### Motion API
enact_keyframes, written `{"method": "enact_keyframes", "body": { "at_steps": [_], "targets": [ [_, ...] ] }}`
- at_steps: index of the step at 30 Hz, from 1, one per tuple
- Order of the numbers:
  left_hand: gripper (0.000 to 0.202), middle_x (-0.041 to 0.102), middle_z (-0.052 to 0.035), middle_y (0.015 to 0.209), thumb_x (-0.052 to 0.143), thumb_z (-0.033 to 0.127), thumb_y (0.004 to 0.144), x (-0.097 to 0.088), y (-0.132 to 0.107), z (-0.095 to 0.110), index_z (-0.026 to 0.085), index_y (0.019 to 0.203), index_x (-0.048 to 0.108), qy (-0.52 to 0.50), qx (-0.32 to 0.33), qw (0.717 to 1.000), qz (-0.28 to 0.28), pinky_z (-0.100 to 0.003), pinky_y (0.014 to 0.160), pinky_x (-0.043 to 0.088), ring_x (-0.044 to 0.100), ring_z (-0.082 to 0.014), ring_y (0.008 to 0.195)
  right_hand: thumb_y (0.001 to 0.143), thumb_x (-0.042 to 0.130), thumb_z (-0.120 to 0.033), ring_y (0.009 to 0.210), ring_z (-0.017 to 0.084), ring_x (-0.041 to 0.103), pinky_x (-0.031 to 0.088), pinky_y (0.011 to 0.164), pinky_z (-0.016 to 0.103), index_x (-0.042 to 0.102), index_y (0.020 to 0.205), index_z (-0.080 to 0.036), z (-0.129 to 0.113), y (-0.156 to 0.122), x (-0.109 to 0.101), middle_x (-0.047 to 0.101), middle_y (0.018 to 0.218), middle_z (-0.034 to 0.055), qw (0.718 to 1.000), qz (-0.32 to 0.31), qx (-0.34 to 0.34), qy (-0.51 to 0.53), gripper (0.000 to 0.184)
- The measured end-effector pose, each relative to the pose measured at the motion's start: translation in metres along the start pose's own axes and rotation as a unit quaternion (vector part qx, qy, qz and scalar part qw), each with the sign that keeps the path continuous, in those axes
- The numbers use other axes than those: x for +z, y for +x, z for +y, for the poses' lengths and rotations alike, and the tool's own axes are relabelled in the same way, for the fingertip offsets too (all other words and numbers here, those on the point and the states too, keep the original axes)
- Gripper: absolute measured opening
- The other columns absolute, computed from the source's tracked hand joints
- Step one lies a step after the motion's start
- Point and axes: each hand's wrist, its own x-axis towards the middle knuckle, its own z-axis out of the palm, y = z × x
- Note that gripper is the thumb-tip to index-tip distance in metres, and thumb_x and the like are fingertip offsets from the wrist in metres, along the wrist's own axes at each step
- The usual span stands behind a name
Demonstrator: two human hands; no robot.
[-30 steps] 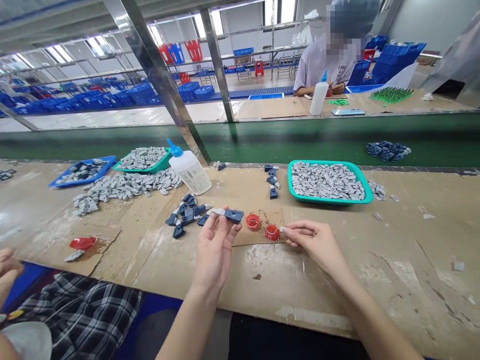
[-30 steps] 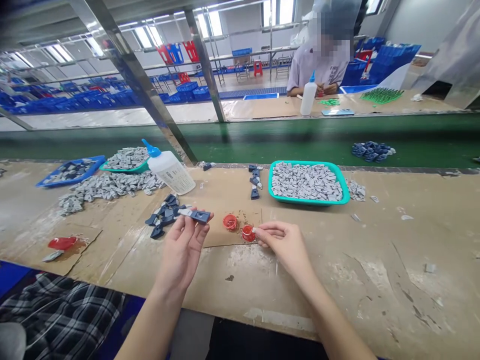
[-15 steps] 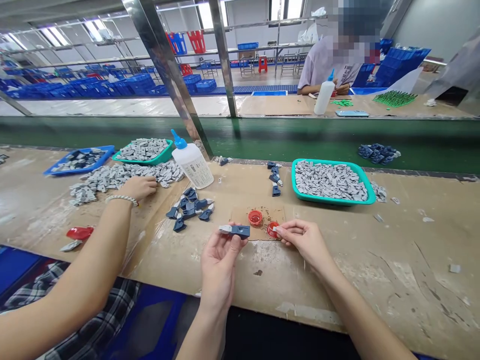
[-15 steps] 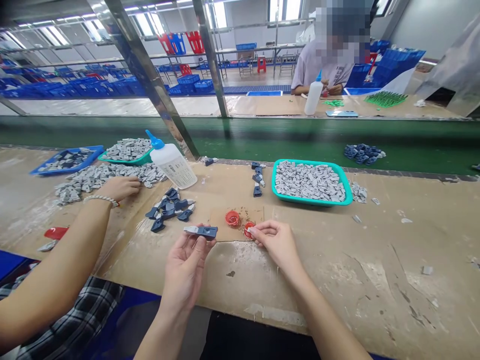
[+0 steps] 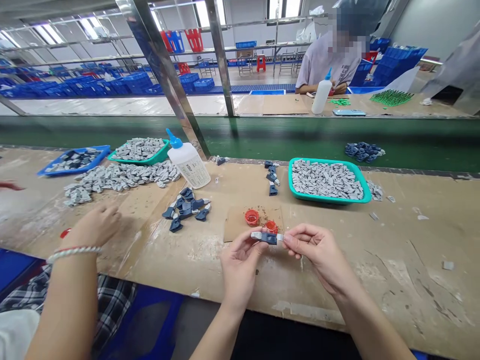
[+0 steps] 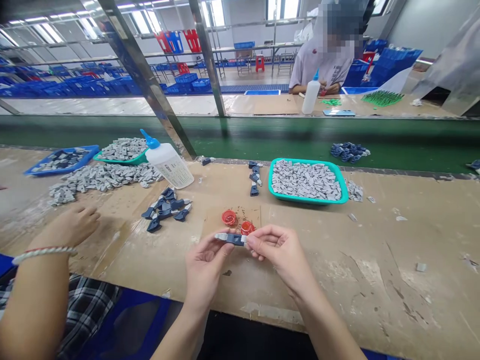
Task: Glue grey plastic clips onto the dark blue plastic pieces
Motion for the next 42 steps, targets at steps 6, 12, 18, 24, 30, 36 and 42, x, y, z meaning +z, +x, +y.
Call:
{"method": "enact_keyframes", "body": {
  "at_steps": [6,12,18,24,30,36,42],
  "targets": [
    [0.023,0.076,-0.005,0.096,0.075,0.016,0.073,0.008,-0.001,0.005,0.023,0.096,0.075,0.001,0.018,1.0,-0.017,-0.028,0.083,0.058,0.071,-0.0194,0.09,0.063,0.086,-0.035,0.056,0.01,0.056,0.043,0.052,0.02,0.07,0.073,-0.015,0.003,0.001,-0.002,0.068,0.064,0.0022,1.0,-0.009,0.0,-0.029,0.028],
    [0.027,0.074,-0.0075,0.103,0.071,0.018,0.078,0.011,-0.002,0.001,0.025,0.103,0.075,0.041,0.078,0.995,-0.052,-0.033,0.081,0.059,0.071,-0.0223,0.091,0.072,0.077,-0.047,0.057,0.012,0.054,0.039,0.045,0.019,0.057,0.084,-0.02,0.002,0.0,-0.006,0.062,0.062,-0.0014,0.994,-0.076,0.04,-0.063,0.036],
    [0.037,0.072,-0.0086,0.11,0.065,0.014,0.083,0.006,0.0,-0.003,0.028,0.117,0.068,0.121,0.147,0.976,-0.102,-0.034,0.08,0.059,0.069,-0.0228,0.094,0.077,0.071,-0.048,0.07,0.016,0.057,0.047,0.05,0.022,0.057,0.086,-0.02,0.003,-0.004,-0.008,0.063,0.073,0.0021,0.992,-0.063,0.012,-0.104,0.033],
    [0.043,0.073,-0.0058,0.105,0.061,0.007,0.083,0.006,0.003,0.003,0.03,0.119,0.067,0.197,0.243,0.946,-0.088,-0.03,0.079,0.058,0.07,-0.0203,0.091,0.081,0.069,-0.044,0.069,0.016,0.059,0.047,0.048,0.022,0.055,0.081,-0.02,0.01,-0.002,-0.004,0.065,0.079,0.0029,0.995,-0.046,-0.014,-0.087,0.027],
    [0.045,0.073,-0.0035,0.105,0.063,0.005,0.082,0.013,0.0,0.002,0.031,0.119,0.067,0.21,0.266,0.941,-0.012,-0.032,0.083,0.058,0.069,-0.0198,0.092,0.077,0.072,-0.045,0.087,0.024,0.064,0.052,0.048,0.024,0.071,0.096,-0.02,0.009,-0.006,0.006,0.07,0.096,0.0101,0.993,0.05,-0.051,-0.097,0.032],
    [0.038,0.074,-0.0046,0.103,0.064,0.007,0.081,0.015,0.002,0.007,0.03,0.111,0.071,0.177,0.267,0.947,-0.03,-0.034,0.077,0.061,0.07,-0.0226,0.092,0.071,0.078,-0.044,0.086,0.024,0.064,0.051,0.048,0.022,0.068,0.088,-0.02,0.013,-0.009,0.005,0.07,0.093,0.0091,0.997,0.064,-0.033,-0.022,0.031],
    [0.036,0.075,-0.005,0.102,0.066,0.007,0.08,0.014,0.004,0.011,0.029,0.107,0.073,0.168,0.257,0.951,-0.045,-0.035,0.079,0.06,0.071,-0.0229,0.091,0.069,0.08,-0.043,0.085,0.02,0.056,0.048,0.051,0.02,0.065,0.081,-0.019,0.01,-0.012,0.005,0.063,0.087,0.0057,0.999,0.021,0.012,0.026,0.031]
  ]
}}
